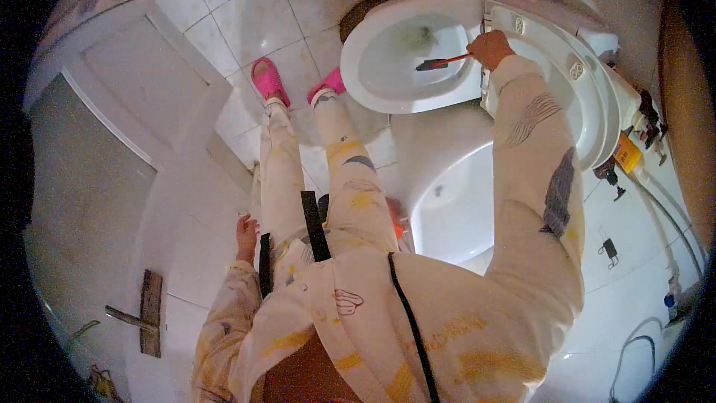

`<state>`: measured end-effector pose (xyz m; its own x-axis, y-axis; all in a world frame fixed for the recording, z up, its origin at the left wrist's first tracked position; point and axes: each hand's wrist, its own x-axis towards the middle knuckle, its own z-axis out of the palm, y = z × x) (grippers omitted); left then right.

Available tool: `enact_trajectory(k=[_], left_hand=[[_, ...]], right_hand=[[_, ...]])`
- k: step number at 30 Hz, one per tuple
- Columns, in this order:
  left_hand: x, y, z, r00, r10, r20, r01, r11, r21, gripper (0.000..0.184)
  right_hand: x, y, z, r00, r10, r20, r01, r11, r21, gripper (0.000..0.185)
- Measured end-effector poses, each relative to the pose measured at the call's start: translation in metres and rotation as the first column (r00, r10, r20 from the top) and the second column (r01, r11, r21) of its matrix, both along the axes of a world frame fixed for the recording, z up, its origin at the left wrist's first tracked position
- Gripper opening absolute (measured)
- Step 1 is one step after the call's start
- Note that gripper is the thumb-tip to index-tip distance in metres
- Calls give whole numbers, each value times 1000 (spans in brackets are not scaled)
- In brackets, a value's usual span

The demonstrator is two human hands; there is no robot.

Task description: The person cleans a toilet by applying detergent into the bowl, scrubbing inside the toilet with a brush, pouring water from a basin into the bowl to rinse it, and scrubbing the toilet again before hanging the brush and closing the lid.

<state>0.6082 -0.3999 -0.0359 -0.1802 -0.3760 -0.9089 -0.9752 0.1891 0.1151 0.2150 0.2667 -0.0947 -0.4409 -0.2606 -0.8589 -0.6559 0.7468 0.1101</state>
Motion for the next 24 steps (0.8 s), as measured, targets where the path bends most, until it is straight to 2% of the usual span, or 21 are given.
enact_trajectory(k=[2, 3, 4, 6, 7, 8, 10, 11, 13, 15, 16, 17, 18, 19, 20, 21, 22, 24], left_hand=[[3, 10, -1, 999, 33, 17, -33, 999, 0, 27], [6, 14, -3, 998, 61, 25, -61, 998, 8, 28], [7, 17, -6, 998, 67, 23, -67, 998, 2, 28], [11, 24, -11, 999, -19, 44, 19, 1000, -5, 29], [10, 29, -11, 999, -11, 43, 12, 1000, -13, 29], [10, 33, -10, 999, 12, 39, -12, 1000, -6, 30], [10, 40, -8, 999, 40, 36, -40, 999, -5, 30], [8, 45, -6, 997, 69, 27, -69, 997, -18, 30], [14, 46, -8, 995, 99, 17, -99, 995, -29, 30], [24, 43, -12, 996, -83, 41, 85, 996, -39, 31], [21, 44, -12, 996, -82, 35, 84, 996, -40, 31], [17, 46, -15, 994, -109, 17, 109, 993, -53, 30], [13, 49, -16, 990, -140, 4, 140, 988, -69, 31], [12, 47, -15, 990, -140, 2, 140, 988, -71, 31], [8, 46, -19, 980, -197, -16, 195, 978, -71, 31], [7, 46, -20, 967, -253, -27, 250, 966, -70, 31], [4, 47, -14, 967, -254, -23, 252, 965, -74, 31], [-13, 43, -9, 971, -237, 8, 237, 971, -36, 30]], right_hand=[[-18, -1, -4, 982, 166, 92, -158, 983, -89, 14], [-22, -9, -11, 983, 132, 128, -140, 989, 52, 13], [-23, -6, -21, 982, 139, 126, -146, 988, 46, 13], [-9, 2, -51, 982, 186, 43, -190, 965, 178, 14], [-3, 6, -67, 994, 107, 12, -107, 967, 233, 13], [-1, 13, -80, 994, 112, 15, -112, 968, 225, 13], [-5, -1, -80, 966, 250, 60, -246, 966, -75, 17], [-4, -7, -78, 966, 250, 64, -245, 966, -79, 17], [-3, -32, -57, 949, 192, 250, -183, 981, -61, 22], [17, -34, -56, 962, -8, 272, 28, 997, -71, 25], [51, -19, -77, 953, -214, 214, 271, 918, -289, 31], [60, -45, -62, 833, -484, 268, 543, 808, -229, 41], [79, -38, -67, 794, -555, 249, 605, 766, -218, 51], [109, -23, -83, 735, -634, 240, 678, 682, -274, 51], [129, -24, -85, 464, -815, 346, 886, 423, -192, 56], [154, -25, -95, 99, -929, 358, 995, 100, -15, 58], [171, -30, -94, 66, -918, 392, 998, 51, -49, 55], [192, -43, -93, 411, -870, 273, 880, 301, -367, 43]])
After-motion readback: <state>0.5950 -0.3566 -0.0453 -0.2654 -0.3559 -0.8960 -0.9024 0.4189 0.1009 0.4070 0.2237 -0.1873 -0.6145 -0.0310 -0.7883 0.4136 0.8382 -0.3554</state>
